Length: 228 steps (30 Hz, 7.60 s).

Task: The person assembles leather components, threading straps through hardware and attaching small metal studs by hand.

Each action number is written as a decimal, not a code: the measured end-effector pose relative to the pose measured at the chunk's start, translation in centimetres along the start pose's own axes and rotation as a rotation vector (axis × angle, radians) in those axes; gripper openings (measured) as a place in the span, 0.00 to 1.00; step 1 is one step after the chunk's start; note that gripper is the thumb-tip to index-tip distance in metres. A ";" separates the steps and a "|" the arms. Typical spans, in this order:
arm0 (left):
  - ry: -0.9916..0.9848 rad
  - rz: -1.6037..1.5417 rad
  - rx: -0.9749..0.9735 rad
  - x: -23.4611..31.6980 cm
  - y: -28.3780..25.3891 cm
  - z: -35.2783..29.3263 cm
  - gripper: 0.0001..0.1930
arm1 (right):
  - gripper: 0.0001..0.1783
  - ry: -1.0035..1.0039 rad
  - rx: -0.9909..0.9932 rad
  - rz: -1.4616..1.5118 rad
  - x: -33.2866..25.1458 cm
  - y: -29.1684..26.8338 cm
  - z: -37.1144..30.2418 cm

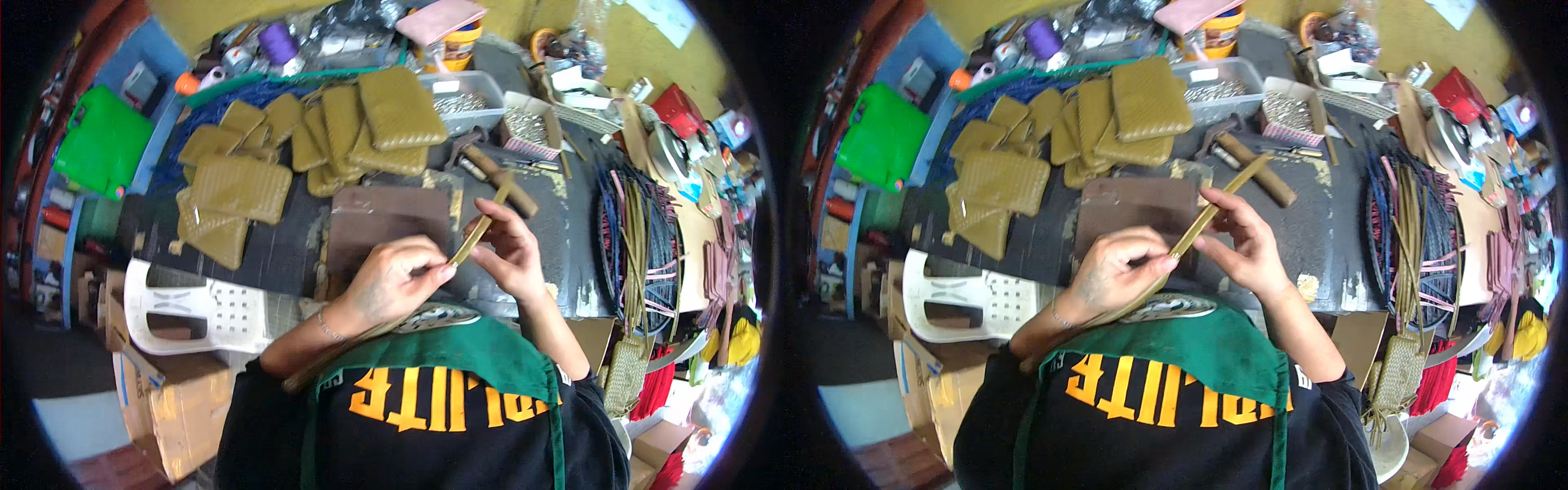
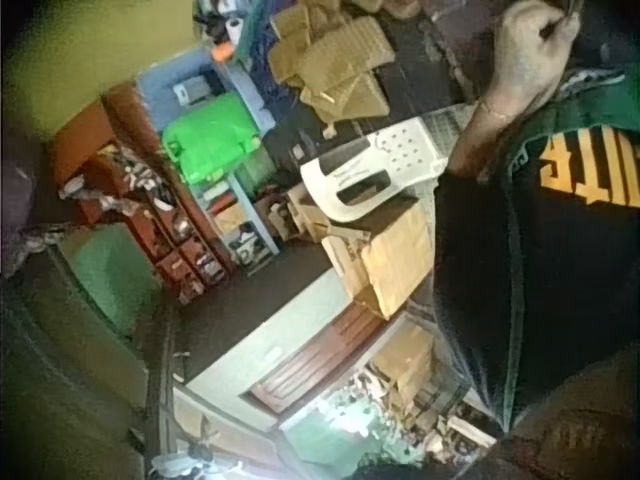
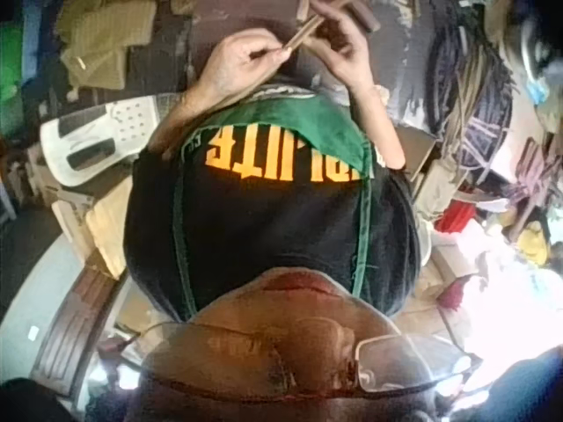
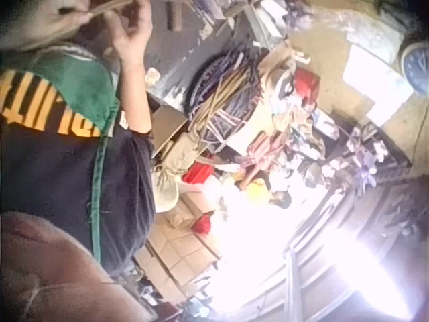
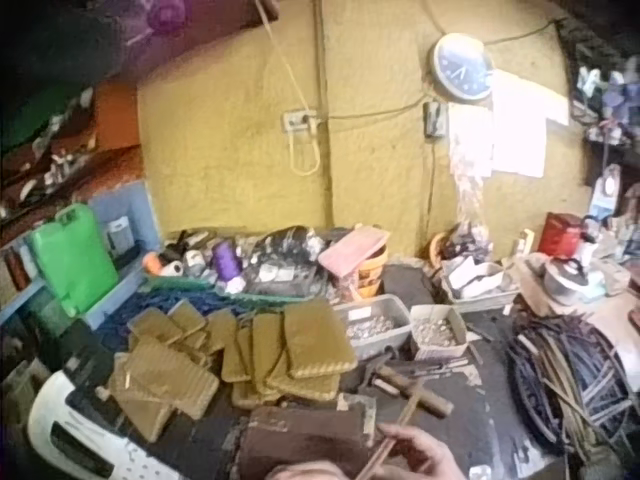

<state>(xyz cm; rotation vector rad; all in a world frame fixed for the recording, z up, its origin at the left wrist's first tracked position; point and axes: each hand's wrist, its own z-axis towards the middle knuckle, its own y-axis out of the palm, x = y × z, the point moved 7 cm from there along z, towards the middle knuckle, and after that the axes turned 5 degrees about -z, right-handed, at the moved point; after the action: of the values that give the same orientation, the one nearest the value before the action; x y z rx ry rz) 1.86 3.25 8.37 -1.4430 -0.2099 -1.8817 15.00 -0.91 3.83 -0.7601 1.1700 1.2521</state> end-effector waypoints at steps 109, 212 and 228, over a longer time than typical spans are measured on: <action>0.504 0.473 -0.228 0.1 2.0 -3.7 0.08 | 0.15 -0.642 -0.217 -0.698 -3.4 4.2 -5.9; 0.539 0.681 -0.238 3.3 1.2 -1.7 0.08 | 0.05 0.502 -0.205 0.376 0.2 2.9 -4.3; 0.256 0.534 -0.197 0.9 1.2 -0.1 0.05 | 0.09 0.041 -0.315 -0.229 -2.1 2.2 -1.8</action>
<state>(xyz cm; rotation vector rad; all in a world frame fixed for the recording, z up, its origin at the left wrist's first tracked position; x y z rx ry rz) 2.49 1.95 8.83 -1.2097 0.4537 -1.6428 12.64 -2.76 5.62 -1.1256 0.8974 1.2448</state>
